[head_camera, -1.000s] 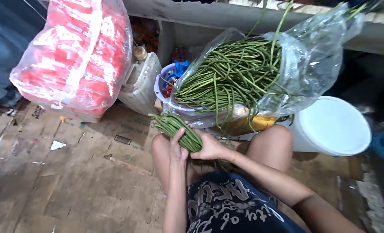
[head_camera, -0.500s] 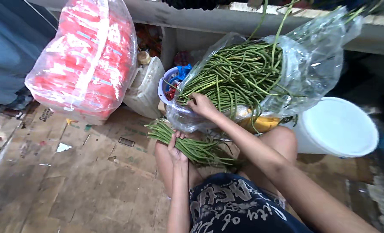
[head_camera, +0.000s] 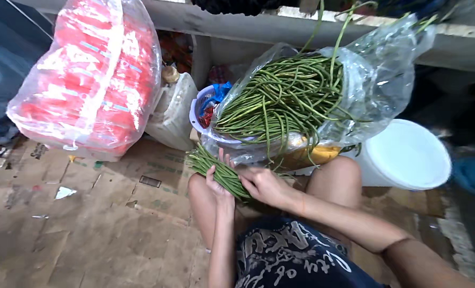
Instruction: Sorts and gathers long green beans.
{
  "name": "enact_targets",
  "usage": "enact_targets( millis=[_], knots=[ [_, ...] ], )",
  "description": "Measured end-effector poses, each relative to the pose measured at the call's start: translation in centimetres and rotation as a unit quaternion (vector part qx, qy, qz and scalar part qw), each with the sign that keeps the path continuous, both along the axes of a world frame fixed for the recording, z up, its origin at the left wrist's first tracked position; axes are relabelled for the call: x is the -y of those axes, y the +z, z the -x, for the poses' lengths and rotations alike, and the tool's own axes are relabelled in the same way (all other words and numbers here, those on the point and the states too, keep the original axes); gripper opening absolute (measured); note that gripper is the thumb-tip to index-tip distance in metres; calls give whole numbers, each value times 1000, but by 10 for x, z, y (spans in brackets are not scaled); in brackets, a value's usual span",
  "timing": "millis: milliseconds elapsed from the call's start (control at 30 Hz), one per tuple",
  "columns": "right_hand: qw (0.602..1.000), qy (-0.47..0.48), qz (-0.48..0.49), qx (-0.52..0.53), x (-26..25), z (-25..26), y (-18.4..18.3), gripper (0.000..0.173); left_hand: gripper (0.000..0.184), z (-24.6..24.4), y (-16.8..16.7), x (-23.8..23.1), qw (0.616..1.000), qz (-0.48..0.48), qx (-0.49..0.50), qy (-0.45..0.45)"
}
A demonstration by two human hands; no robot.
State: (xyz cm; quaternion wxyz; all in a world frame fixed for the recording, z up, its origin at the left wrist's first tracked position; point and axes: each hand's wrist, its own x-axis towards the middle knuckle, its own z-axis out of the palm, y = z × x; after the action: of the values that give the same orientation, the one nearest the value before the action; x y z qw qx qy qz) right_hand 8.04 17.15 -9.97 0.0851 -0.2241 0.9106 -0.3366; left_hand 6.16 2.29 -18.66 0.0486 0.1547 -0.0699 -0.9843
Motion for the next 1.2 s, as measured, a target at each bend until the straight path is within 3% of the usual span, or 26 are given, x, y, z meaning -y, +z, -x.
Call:
enact_targets(
  millis=[133,200,300,433,567,667,800,967,1067,1200],
  knots=[
    [996,-16,-29,83,-30,-15,13,45,22,-4,-11,-3,999,-22,-19,-21],
    [991,-97,-90,18,-50,5,11,46,30,-4,-18,0,998,-22,-40,-41],
    [944,-267,-180,-74,-84,48,-15,38,41,-5,-16,0,997,-4,-44,-60],
    [904,-387,-174,-58,-95,73,-26,69,41,-10,-11,-6,996,2,-27,-81],
    [910,-389,-144,-8,-94,71,-15,45,34,-11,-15,-15,996,3,-35,-85],
    [917,-392,-76,15,-110,66,0,36,29,-11,-10,-25,994,-20,-49,-99],
    [917,-380,116,48,-135,49,19,31,26,-4,-7,-45,989,-18,-14,-148],
    [864,-370,338,46,-125,-2,46,26,29,3,13,-85,970,-7,44,-239],
    [883,-318,340,62,-109,-51,45,30,27,3,23,-109,963,27,51,-263],
    [933,-272,224,72,-103,-108,8,32,29,1,18,-123,963,18,37,-268]
  ],
)
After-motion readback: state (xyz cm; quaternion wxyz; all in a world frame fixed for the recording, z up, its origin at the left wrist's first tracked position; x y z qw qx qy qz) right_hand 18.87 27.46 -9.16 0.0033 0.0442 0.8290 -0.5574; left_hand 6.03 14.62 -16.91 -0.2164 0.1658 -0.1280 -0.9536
